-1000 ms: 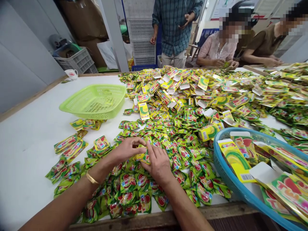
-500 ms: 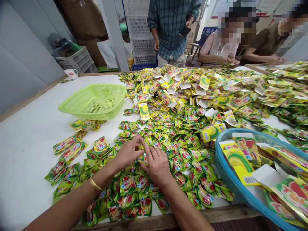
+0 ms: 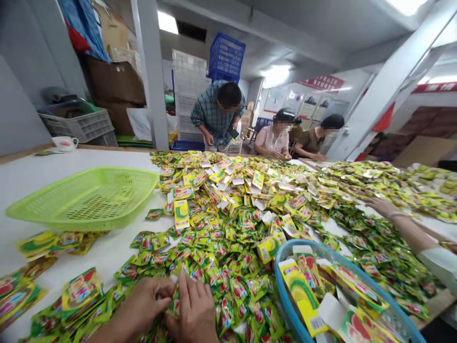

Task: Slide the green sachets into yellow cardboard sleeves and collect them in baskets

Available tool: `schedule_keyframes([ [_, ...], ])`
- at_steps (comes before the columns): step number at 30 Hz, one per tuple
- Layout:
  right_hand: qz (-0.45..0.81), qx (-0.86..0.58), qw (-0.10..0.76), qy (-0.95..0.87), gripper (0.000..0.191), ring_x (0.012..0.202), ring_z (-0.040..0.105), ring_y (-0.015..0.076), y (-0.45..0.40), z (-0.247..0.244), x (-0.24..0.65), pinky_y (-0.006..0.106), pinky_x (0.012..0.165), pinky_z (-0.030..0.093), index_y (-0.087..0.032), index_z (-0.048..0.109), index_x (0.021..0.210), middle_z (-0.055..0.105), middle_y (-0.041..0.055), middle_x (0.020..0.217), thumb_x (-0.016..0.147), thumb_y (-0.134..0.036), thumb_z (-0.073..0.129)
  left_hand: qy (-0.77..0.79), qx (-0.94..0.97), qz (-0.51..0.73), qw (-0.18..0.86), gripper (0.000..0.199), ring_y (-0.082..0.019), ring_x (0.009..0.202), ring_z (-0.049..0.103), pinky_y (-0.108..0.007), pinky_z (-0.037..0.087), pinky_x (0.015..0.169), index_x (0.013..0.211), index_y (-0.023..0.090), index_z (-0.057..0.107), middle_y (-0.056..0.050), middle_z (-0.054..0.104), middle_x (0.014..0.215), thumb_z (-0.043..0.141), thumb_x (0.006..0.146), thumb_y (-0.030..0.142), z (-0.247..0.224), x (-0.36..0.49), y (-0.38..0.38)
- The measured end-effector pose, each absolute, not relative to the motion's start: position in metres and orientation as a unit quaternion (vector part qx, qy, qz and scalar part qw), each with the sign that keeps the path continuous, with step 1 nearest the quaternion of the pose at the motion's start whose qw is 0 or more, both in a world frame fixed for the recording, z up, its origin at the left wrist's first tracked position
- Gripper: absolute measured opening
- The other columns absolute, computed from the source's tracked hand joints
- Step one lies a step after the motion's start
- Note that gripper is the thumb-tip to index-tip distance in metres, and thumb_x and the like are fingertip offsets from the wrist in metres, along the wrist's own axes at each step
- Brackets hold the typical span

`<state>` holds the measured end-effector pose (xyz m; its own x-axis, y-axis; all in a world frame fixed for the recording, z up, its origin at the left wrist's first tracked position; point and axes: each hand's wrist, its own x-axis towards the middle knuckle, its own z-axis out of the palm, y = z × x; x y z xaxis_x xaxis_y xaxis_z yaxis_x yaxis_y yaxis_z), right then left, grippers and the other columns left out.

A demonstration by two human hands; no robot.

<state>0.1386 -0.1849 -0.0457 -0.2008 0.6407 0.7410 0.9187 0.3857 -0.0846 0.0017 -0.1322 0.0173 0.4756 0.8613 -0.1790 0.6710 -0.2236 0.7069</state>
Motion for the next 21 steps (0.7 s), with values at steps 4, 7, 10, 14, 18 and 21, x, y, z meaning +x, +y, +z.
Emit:
schedule_keyframes([
  [4,-0.188,-0.505,0.357,-0.763,0.068,0.077,0.063,0.0234,-0.187,-0.043,0.137,0.035,0.063,0.05,-0.006,0.019,0.146,0.067,0.0133,0.096,0.091,-0.044,0.034,0.455,0.754,0.108,0.461,0.015,-0.014,0.047,0.052,-0.022,0.033,0.048,0.05,0.019,0.045,0.003,0.049,0.046,0.043,0.065,0.017,0.013,0.008,-0.136],
  [7,-0.167,-0.502,0.355,-0.771,0.064,0.081,0.062,0.0239,-0.188,-0.04,0.135,0.036,0.067,0.049,-0.007,0.021,0.144,0.067,0.0138,0.099,0.092,-0.042,0.031,0.425,0.665,0.068,0.61,0.027,-0.014,0.032,0.046,-0.022,0.031,0.037,0.076,0.017,0.06,0.002,0.049,0.041,0.038,0.077,0.033,0.015,0.003,-0.147],
  [10,-0.158,-0.506,0.355,-0.77,0.063,0.082,0.062,0.0232,-0.189,-0.032,0.134,0.035,0.069,0.049,-0.007,0.021,0.144,0.066,0.0146,0.1,0.092,-0.041,0.032,0.411,0.599,0.081,0.683,0.048,-0.014,0.031,0.047,-0.021,0.036,0.036,0.111,0.013,0.057,0.002,0.052,0.04,0.038,0.08,0.044,0.021,-0.006,-0.159],
  [14,-0.156,-0.546,0.36,-0.741,0.068,0.09,0.06,0.0241,-0.194,-0.009,0.143,0.037,0.074,0.048,-0.009,0.02,0.145,0.063,0.0154,0.106,0.09,-0.042,0.042,0.423,0.603,0.158,0.657,0.06,-0.016,0.042,0.057,-0.025,0.045,0.042,0.126,0.014,0.052,0.0,0.058,0.049,0.045,0.08,0.052,0.037,-0.009,-0.17],
  [18,-0.173,-0.571,0.337,-0.728,0.067,0.093,0.058,0.0255,-0.205,0.01,0.161,0.039,0.076,0.047,-0.009,0.018,0.146,0.061,0.0162,0.111,0.091,-0.038,0.04,0.389,0.671,0.208,0.595,0.034,-0.012,0.048,0.057,-0.023,0.046,0.042,0.095,0.021,0.068,-0.007,0.066,0.087,0.048,0.08,0.045,0.053,0.005,-0.172],
  [21,-0.187,-0.568,0.319,-0.736,0.065,0.095,0.057,0.0261,-0.212,0.01,0.17,0.04,0.078,0.047,-0.008,0.018,0.146,0.06,0.0162,0.113,0.092,-0.037,0.038,0.345,0.69,0.178,0.611,0.032,-0.009,0.048,0.057,-0.018,0.038,0.034,0.069,0.016,0.062,-0.007,0.061,0.095,0.045,0.081,0.04,0.053,0.021,-0.171],
])
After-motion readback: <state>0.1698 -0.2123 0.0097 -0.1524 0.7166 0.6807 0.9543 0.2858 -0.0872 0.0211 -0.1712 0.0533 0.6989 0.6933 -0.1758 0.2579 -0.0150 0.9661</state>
